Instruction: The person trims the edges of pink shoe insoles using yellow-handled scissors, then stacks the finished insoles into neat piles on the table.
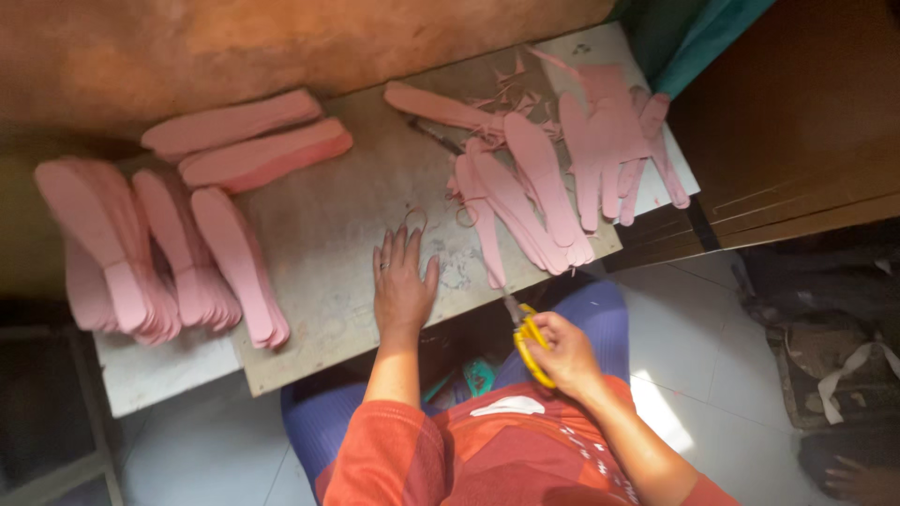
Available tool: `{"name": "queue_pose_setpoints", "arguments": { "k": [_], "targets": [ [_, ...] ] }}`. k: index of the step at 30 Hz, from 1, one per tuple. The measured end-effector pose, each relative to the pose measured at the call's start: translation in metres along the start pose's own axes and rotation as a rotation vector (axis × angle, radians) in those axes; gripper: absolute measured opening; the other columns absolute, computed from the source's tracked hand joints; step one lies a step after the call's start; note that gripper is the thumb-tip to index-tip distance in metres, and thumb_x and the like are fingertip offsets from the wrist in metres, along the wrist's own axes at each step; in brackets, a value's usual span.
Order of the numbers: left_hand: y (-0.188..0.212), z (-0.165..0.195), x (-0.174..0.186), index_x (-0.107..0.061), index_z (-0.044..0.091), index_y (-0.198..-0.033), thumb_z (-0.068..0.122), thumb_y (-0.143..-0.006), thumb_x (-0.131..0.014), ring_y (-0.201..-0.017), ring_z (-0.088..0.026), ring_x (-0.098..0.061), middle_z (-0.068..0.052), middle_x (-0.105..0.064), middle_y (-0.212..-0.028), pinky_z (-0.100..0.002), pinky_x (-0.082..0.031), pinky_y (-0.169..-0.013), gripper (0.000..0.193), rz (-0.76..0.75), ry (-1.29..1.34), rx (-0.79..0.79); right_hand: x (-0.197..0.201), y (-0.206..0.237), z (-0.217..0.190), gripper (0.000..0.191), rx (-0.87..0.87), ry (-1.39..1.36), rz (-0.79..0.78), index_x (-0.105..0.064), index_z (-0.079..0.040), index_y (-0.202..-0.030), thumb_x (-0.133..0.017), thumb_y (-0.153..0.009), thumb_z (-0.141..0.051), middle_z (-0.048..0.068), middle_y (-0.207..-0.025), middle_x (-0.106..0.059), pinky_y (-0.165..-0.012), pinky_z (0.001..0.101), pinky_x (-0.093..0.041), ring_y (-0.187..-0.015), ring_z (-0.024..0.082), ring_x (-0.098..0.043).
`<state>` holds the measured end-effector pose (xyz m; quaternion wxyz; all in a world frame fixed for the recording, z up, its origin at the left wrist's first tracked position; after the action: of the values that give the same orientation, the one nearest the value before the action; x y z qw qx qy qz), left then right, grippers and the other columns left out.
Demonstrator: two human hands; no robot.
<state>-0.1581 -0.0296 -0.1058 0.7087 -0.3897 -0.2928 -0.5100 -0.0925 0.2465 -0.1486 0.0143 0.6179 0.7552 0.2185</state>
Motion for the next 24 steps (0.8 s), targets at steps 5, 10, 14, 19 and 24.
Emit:
{"name": "queue_pose_setpoints", "arguments": {
  "k": [5, 10, 14, 19, 24],
  "targets": [
    [0.001, 0.007, -0.003, -0.055, 0.006, -0.141, 0.028, -0.094, -0.063, -0.146, -0.036, -0.038, -0.016, -0.049, -0.152, -0.053, -0.025, -0.121, 0.053, -0.046, -0.04, -0.012, -0.044, -0.016, -0.08, 0.054, 0.045, 0.441, 0.088, -0.07, -0.01, -0.112, -0.086, -0.072, -0.043, 0.012, -0.084, -0.075, -0.068, 0.038, -0.058, -0.076, 0.026, -0.074],
    [0.0, 0.01, 0.004, -0.054, 0.004, -0.141, 0.025, -0.096, -0.059, -0.146, -0.038, -0.036, -0.017, -0.049, -0.152, -0.053, -0.025, -0.12, 0.05, -0.078, -0.041, -0.023, -0.067, -0.049, -0.142, 0.048, 0.312, 0.512, 0.208, -0.066, -0.004, -0.099, -0.085, -0.076, -0.042, 0.018, -0.084, -0.073, -0.066, 0.0483, -0.056, -0.077, 0.041, -0.07],
    [-0.004, 0.015, 0.003, -0.053, 0.005, -0.14, 0.023, -0.093, -0.058, -0.145, -0.038, -0.035, -0.016, -0.048, -0.15, -0.052, -0.025, -0.119, 0.05, -0.109, -0.082, 0.003, -0.074, -0.083, -0.143, 0.047, 0.274, 0.561, 0.252, -0.062, -0.003, -0.1, -0.084, -0.077, -0.038, 0.019, -0.081, -0.071, -0.063, 0.0509, -0.055, -0.073, 0.043, -0.069],
    [0.0, 0.005, 0.0, -0.053, 0.008, -0.141, 0.024, -0.096, -0.056, -0.146, -0.035, -0.035, -0.014, -0.048, -0.151, -0.052, -0.024, -0.12, 0.048, -0.12, -0.066, 0.05, -0.084, -0.097, -0.13, 0.045, 0.331, 0.596, 0.273, -0.06, -0.001, -0.098, -0.083, -0.079, -0.035, 0.021, -0.079, -0.069, -0.063, 0.0501, -0.056, -0.074, 0.043, -0.069],
    [0.006, -0.008, -0.015, -0.049, 0.006, -0.147, 0.016, -0.1, -0.049, -0.15, -0.033, -0.034, -0.013, -0.047, -0.156, -0.049, -0.023, -0.124, 0.048, -0.123, -0.064, 0.049, -0.09, -0.097, -0.123, 0.042, 0.422, 0.628, 0.337, -0.06, -0.001, -0.097, -0.081, -0.081, -0.033, 0.019, -0.085, -0.069, -0.061, 0.0477, -0.056, -0.077, 0.04, -0.07]
  ]
}}
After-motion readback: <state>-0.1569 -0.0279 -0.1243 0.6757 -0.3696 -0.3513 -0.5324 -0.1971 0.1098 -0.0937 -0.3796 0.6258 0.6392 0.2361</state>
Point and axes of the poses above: each hand's wrist, its own y-axis away from the middle knuckle, its own x-axis out of the back of the hand, z = x × y, the point moved 7 cm from there along -y, towards the middle knuckle
